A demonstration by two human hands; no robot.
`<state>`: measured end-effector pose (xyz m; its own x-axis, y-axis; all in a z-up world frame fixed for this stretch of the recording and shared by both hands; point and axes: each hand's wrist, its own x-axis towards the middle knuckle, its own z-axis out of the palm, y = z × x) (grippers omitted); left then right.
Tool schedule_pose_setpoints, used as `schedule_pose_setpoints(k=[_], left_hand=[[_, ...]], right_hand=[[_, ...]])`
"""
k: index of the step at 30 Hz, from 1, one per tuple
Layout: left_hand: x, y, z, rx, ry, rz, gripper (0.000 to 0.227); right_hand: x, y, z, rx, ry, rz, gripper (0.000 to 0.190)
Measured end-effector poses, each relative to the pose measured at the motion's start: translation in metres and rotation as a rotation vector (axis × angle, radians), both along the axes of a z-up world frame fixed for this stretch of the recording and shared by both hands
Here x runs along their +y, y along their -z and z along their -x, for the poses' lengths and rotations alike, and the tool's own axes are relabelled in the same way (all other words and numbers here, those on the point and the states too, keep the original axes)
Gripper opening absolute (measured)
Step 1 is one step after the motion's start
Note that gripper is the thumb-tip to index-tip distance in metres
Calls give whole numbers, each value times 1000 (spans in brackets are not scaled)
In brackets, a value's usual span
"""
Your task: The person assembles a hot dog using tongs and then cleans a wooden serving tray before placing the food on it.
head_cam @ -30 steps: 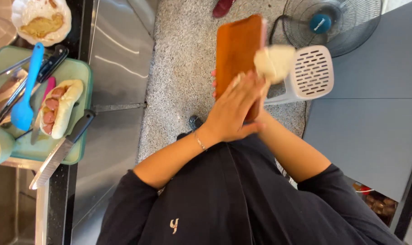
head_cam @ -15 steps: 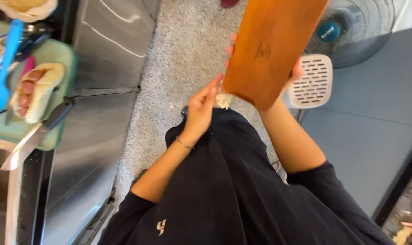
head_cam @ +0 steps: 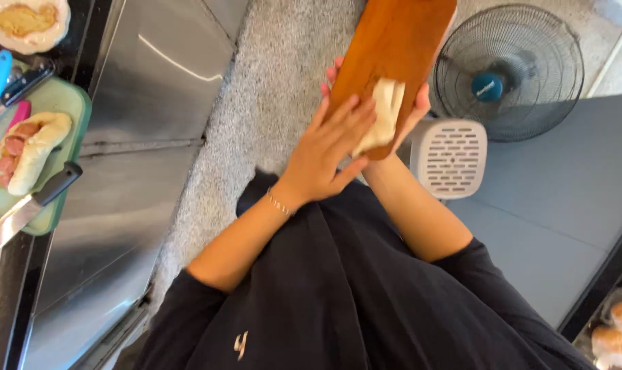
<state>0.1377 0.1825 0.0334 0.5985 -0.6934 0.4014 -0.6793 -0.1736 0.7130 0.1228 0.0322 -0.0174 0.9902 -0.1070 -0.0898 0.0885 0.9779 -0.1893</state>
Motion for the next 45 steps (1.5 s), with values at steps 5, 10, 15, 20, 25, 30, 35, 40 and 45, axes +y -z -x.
schedule_pose_setpoints(k=[5,10,15,20,25,30,35,40,45], left_hand=[[16,29,-11,-236,-48,-52,39],[32,14,-32,-347,-88,121,28],[60,28,-32,-384,-177,31,12],[23,68,6,953,-687,483,20],[59,25,-4,1673,-746,983,29],[135,50,-1,1066,-633,629,31],[213,20,-4,870,-710,404,36],[293,14,1,824,-324,794,54],[397,24,0,1114,-496,982,52]], right_hand=[[-10,-15,-15,-120,-86,0,106],[-8,-18,-31,-141,-191,-1,108],[1,-37,-41,-196,-285,-69,101],[9,-40,-44,-147,-234,53,104],[47,-33,-45,-228,-158,387,104],[94,-14,-21,-247,-71,940,111],[184,0,-25,-340,-26,1433,121],[282,-58,-33,-324,-36,1791,132],[323,-97,-54,-731,-288,2324,135]])
